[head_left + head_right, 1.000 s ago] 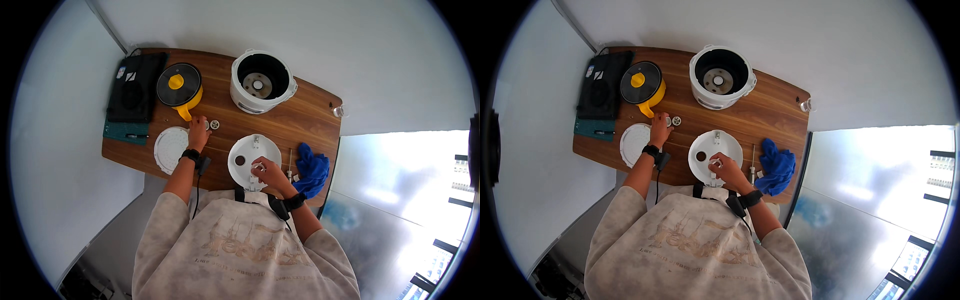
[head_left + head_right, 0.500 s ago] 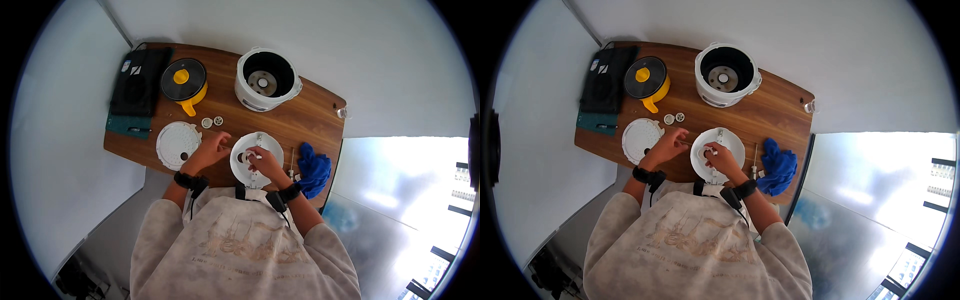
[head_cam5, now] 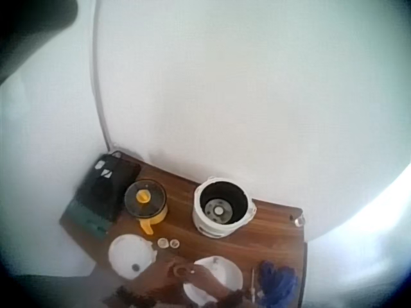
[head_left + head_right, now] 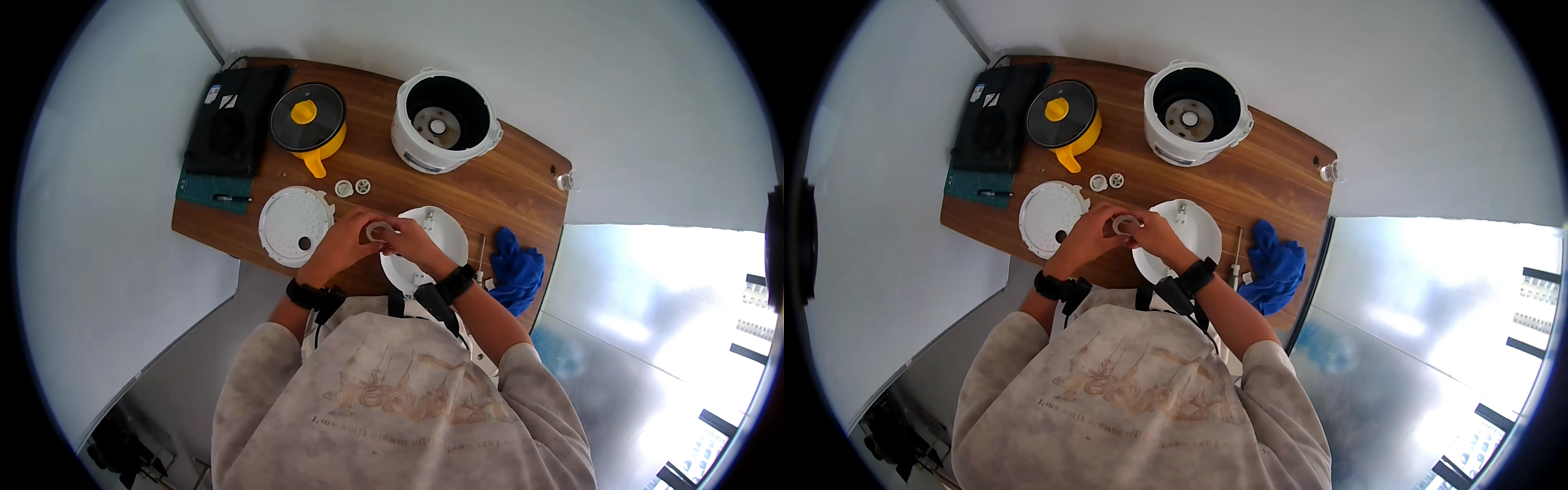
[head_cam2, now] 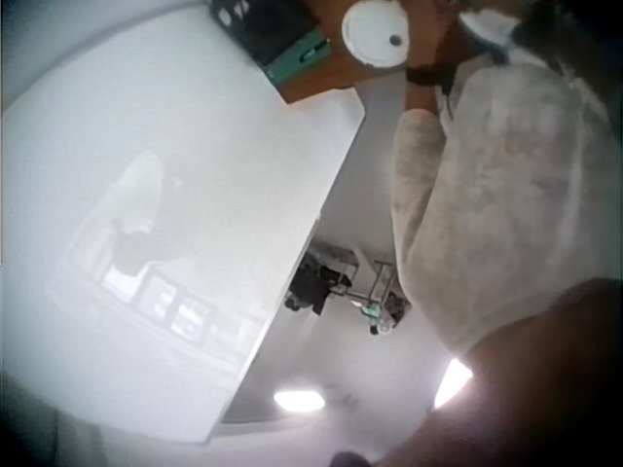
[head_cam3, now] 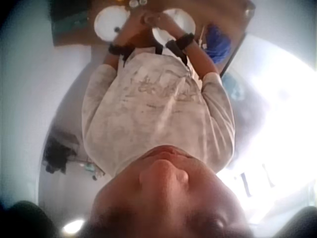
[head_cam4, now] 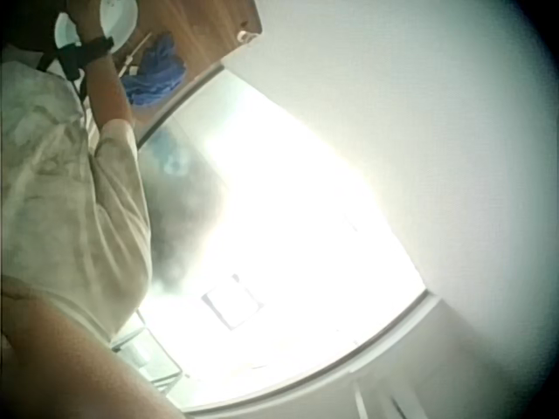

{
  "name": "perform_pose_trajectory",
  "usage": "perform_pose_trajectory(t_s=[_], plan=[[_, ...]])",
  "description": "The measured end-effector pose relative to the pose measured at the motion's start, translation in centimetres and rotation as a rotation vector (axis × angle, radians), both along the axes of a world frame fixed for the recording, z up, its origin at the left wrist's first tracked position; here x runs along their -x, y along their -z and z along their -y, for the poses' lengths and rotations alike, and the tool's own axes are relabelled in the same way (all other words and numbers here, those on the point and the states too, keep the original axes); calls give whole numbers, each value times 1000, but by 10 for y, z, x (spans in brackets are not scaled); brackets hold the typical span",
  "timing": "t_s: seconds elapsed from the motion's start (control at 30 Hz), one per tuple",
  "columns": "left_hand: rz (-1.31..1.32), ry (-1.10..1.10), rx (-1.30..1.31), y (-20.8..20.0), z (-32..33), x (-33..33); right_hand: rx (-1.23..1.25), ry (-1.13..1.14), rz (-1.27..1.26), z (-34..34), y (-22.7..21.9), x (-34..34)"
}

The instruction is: The person uses a screwdriver to remove screws from a yellow pot and a white rice cooker. They disassemble the lids and internal components, placing the parts on the table.

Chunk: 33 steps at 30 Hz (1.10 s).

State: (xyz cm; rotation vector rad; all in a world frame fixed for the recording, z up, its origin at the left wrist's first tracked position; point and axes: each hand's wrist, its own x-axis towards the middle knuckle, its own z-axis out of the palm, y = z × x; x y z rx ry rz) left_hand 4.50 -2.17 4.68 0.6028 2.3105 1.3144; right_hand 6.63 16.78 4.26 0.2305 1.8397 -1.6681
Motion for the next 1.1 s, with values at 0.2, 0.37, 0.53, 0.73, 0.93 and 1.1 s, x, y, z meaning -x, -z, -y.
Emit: perform_pose_trajectory(t_s=[0.2, 0.37, 0.53, 0.73, 0.93, 1.1], plan=[[58, -93, 136, 26, 13, 10, -24, 56, -12, -12, 18, -13], [-149, -200, 339, 57, 35, 24, -147, 83, -4, -53, 27, -40], [-197, -265, 375, 71, 38, 39, -111, 238, 98, -95, 46, -84], [-282, -293, 405, 98, 32, 59, -181, 313, 131, -119, 43, -104], [-229, -305, 461, 102, 22, 69, -165, 394, 117, -124, 42, -110], [-206, -333, 454, 114, 24, 69, -156, 403, 93, -129, 46, -118]])
